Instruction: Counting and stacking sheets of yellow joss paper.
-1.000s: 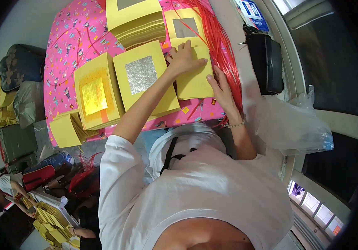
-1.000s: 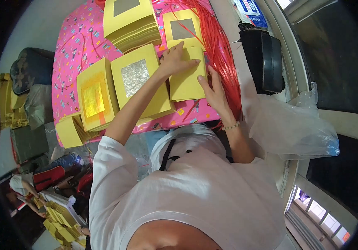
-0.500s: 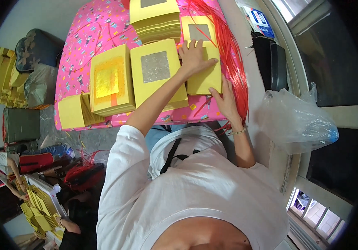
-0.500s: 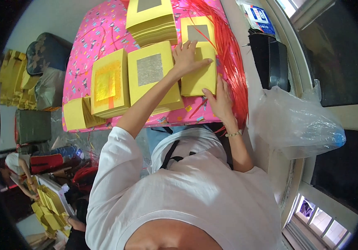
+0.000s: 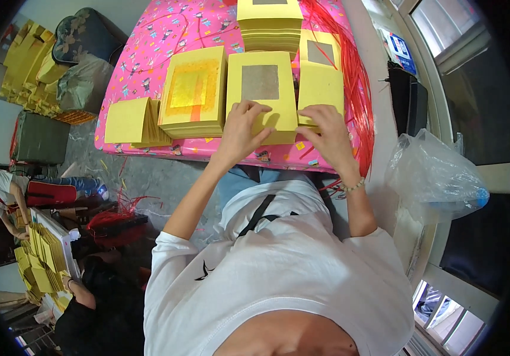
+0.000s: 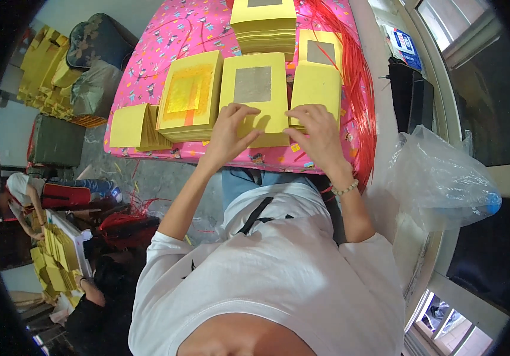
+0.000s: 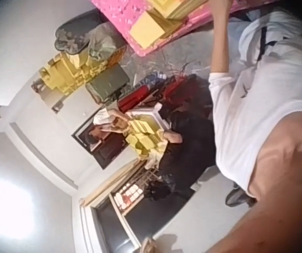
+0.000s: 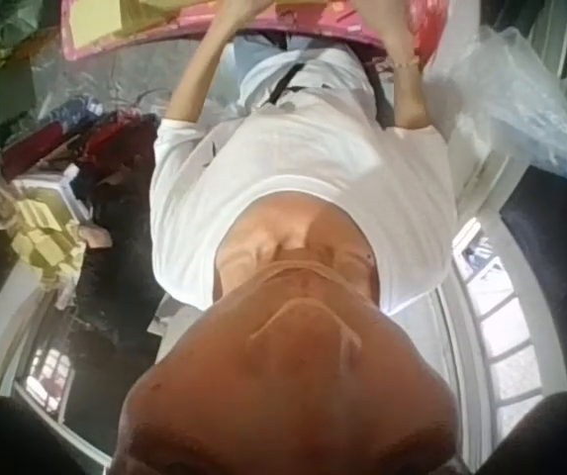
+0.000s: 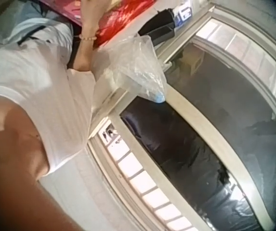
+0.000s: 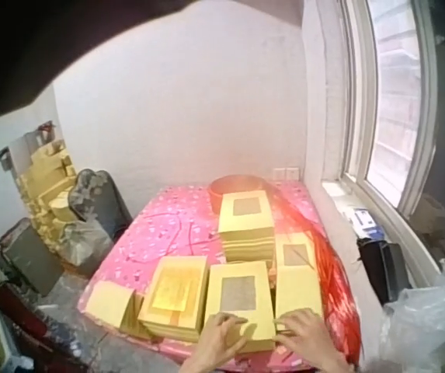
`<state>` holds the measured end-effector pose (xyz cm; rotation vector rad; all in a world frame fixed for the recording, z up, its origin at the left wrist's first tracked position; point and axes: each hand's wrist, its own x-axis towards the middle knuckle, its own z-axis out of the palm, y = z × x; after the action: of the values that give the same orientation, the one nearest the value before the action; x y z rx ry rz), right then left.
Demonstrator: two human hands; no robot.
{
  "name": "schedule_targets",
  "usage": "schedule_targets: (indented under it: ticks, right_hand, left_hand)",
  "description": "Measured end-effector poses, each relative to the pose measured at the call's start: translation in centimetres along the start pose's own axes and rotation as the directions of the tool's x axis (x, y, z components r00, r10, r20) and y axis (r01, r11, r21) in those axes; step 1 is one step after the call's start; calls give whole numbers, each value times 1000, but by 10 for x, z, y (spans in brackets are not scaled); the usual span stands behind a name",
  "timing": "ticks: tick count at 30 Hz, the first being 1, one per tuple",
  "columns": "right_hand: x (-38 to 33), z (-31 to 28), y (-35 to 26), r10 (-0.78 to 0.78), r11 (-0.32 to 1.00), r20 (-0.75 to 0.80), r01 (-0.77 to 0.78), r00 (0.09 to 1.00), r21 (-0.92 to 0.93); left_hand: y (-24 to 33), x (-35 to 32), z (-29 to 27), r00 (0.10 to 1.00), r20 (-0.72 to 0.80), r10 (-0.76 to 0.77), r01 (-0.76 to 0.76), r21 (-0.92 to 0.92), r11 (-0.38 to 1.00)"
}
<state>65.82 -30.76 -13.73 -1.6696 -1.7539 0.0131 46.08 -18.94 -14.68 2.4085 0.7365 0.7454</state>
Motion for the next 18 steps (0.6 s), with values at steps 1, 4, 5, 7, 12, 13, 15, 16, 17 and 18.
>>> schedule_targets:
  ticks: [1, 4, 5, 7, 12, 13, 15, 16, 17, 18]
  right_hand:
    - [1, 7, -2, -9, 1000, 28, 10, 1000, -24]
    - [3, 20, -3, -18, 998, 104, 25, 994, -65]
    - [5, 21, -3, -9, 998, 128, 17, 992, -62]
    - [7, 21, 1, -25, 1000, 130, 27, 991, -15]
    - [10, 19, 7, -59, 996, 108, 51, 992, 76]
    - [12, 19, 8, -28, 996, 127, 16, 992, 93]
    - [16, 17, 7, 6, 994, 149, -23, 989, 109]
    - [17, 16, 7, 43, 991, 196, -67, 980, 119]
    - [19, 15, 6, 79, 986, 242, -112, 967, 127]
    - [20, 14, 7, 81, 985, 245, -115, 966, 126]
  left_hand:
    - [-3, -3, 3, 1000, -8, 2, -2, -7, 1000]
    - [-10, -9, 11, 998, 20, 53, -55, 101, 993]
    - [-13, -10, 14, 999, -10, 50, -48, 94, 994]
    - [-16, -11, 15, 999, -18, 35, -33, 62, 998]
    - [-17, -14, 16, 999, -55, 3, -5, -40, 999]
    - [-17, -14, 17, 997, -75, -22, 16, -78, 997]
    - [-16, -14, 18, 995, -91, -49, 38, -118, 992]
    - [-16, -14, 19, 992, -107, -68, 53, -131, 990]
    - [-16, -14, 19, 989, -123, -86, 68, -144, 987]
    - [-15, -13, 19, 989, -121, -88, 70, -147, 987]
